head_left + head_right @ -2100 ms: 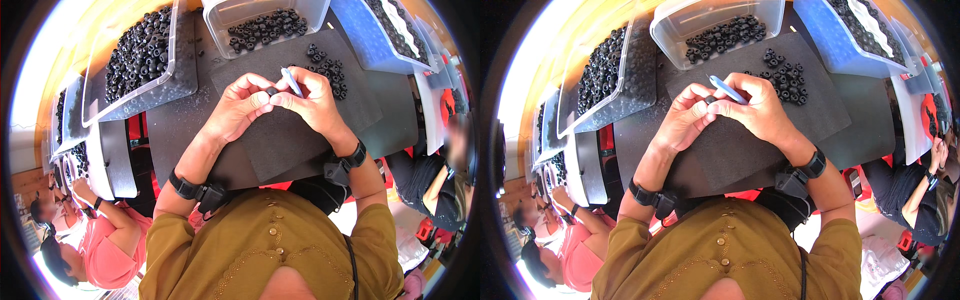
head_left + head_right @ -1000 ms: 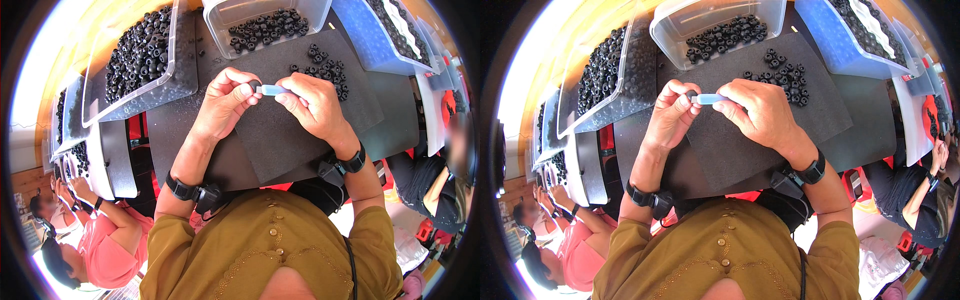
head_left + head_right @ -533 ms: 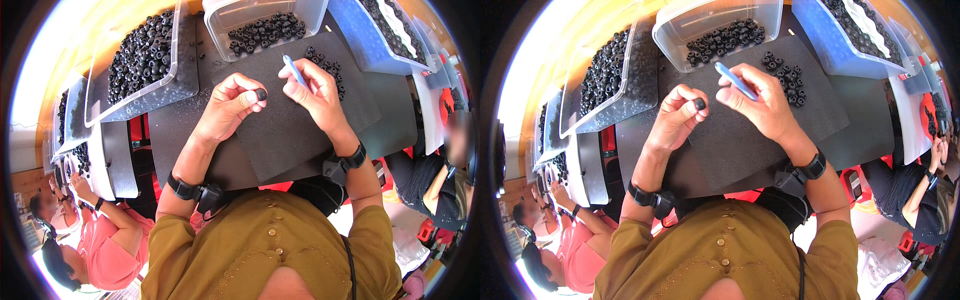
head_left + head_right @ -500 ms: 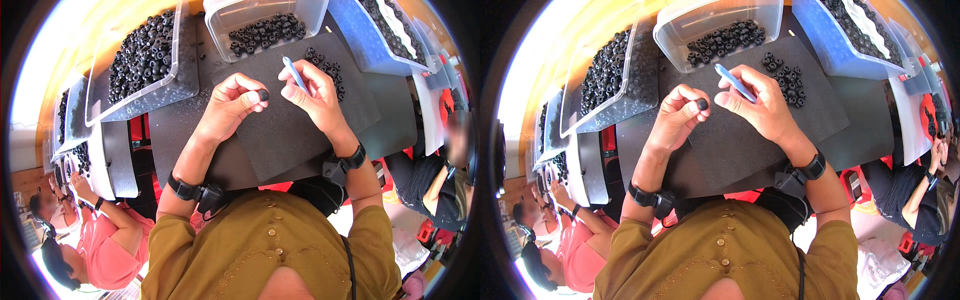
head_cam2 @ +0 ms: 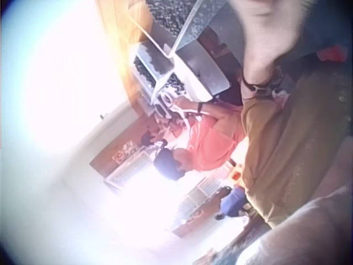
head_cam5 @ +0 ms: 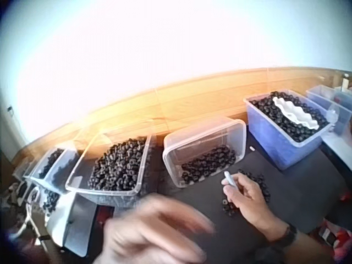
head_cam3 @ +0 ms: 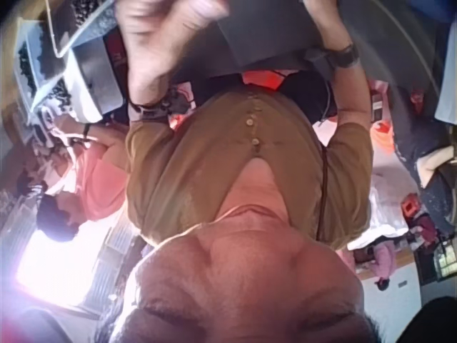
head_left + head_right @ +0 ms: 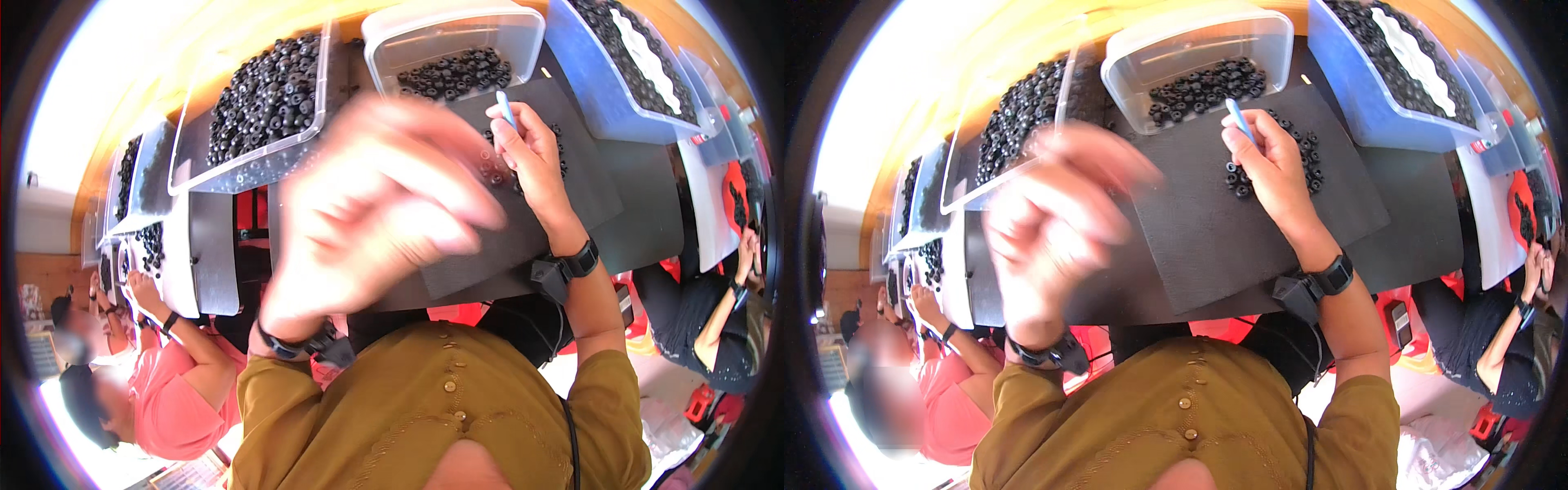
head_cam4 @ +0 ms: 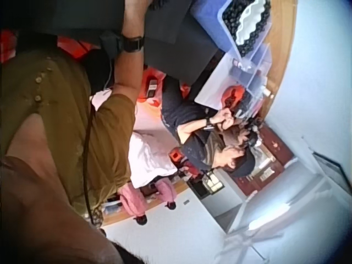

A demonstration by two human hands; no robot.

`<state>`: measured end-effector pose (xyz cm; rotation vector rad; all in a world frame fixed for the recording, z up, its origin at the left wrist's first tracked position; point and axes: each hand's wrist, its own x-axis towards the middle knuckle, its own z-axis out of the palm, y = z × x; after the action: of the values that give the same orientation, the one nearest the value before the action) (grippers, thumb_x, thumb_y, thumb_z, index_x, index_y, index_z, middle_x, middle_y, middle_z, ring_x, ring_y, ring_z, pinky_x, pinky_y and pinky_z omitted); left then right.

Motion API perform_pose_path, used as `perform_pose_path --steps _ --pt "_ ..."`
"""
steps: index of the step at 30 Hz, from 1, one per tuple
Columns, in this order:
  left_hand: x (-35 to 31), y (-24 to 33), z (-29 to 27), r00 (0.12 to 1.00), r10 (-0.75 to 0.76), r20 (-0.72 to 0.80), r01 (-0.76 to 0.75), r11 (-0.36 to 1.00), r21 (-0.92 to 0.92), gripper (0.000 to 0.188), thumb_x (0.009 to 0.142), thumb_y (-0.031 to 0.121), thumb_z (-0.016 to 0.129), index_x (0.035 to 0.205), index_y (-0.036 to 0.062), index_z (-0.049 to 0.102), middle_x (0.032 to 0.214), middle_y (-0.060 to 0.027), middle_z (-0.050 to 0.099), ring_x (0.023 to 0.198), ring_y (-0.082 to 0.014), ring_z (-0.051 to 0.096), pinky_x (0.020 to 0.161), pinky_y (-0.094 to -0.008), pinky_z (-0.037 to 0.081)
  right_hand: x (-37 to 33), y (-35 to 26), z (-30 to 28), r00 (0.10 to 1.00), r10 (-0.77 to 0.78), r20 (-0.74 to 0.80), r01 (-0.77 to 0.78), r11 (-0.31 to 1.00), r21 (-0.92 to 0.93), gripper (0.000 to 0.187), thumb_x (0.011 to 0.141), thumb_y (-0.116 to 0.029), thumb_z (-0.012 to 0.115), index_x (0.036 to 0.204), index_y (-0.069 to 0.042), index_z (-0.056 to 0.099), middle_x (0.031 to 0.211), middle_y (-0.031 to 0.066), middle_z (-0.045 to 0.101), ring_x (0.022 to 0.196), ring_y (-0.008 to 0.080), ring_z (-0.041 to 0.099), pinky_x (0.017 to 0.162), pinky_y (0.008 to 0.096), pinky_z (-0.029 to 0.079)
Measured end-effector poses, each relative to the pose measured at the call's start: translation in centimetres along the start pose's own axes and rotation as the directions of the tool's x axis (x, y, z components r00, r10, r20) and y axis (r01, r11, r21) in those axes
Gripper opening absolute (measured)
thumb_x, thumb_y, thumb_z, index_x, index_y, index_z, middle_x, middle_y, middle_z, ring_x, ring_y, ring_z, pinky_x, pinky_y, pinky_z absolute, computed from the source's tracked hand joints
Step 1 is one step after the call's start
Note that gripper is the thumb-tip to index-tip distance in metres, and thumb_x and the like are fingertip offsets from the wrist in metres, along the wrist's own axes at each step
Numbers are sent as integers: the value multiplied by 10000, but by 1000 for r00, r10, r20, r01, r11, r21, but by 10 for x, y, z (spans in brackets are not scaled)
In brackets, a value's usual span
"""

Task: The recorder uses a small glue applicator to apply adhesive into the centers of small black plastic rubber-like circular components.

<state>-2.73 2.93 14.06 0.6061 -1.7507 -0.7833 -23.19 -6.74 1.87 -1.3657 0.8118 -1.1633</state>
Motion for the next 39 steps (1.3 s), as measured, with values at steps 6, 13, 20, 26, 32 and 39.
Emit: perform_pose_path --steps 6,13,20,26,32,39 --pt "12 60 93 966 112 232 190 300 -935 159 906 142 650 874 -13 639 814 -101 620 755 -225 601 679 -340 475 -1 -10 4 1000 12 -19 -13 999 -45 167 967 -172 592 1056 -34 623 729 -52 511 582 -2 402 507 164 305" --pt "6 55 100 964 169 204 132 360 -923 166 897 149 655 857 -12 637 797 -99 613 735 -226 591 668 -344 472 0 -10 9 1000 -20 -13 19 998 -63 196 967 -193 586 1056 -23 622 711 -39 501 569 6 382 499 170 287" --pt "6 44 103 946 252 207 91 404 -910 174 887 155 660 840 -11 635 780 -97 607 716 -228 582 658 -348 468 -1 -10 5 1000 -25 -16 24 998 -62 197 971 -197 578 1053 -24 625 710 -32 500 576 12 387 503 173 288" --pt "13 32 104 913 343 221 55 434 -899 181 879 160 665 826 -10 633 765 -95 601 698 -229 575 649 -351 465 0 -14 1 998 -41 -48 39 998 -46 206 970 -210 580 1053 -28 627 707 -27 504 571 16 385 502 177 287" --pt "4 -90 33 972 -193 133 147 945 292 98 754 -47 698 830 4 663 775 -91 648 749 -223 655 678 -328 514 2 -15 2 985 -116 -131 116 993 -8 237 978 -269 587 1051 -48 631 710 -31 514 587 18 389 509 183 295" --pt "7 -169 39 977 -58 204 -65 835 546 301 748 -42 676 1036 38 636 1019 -153 636 927 -351 612 816 -400 508 1 -12 -5 989 -128 -71 138 978 159 247 1006 -249 533 1074 -27 617 718 -26 519 574 20 383 502 177 292"
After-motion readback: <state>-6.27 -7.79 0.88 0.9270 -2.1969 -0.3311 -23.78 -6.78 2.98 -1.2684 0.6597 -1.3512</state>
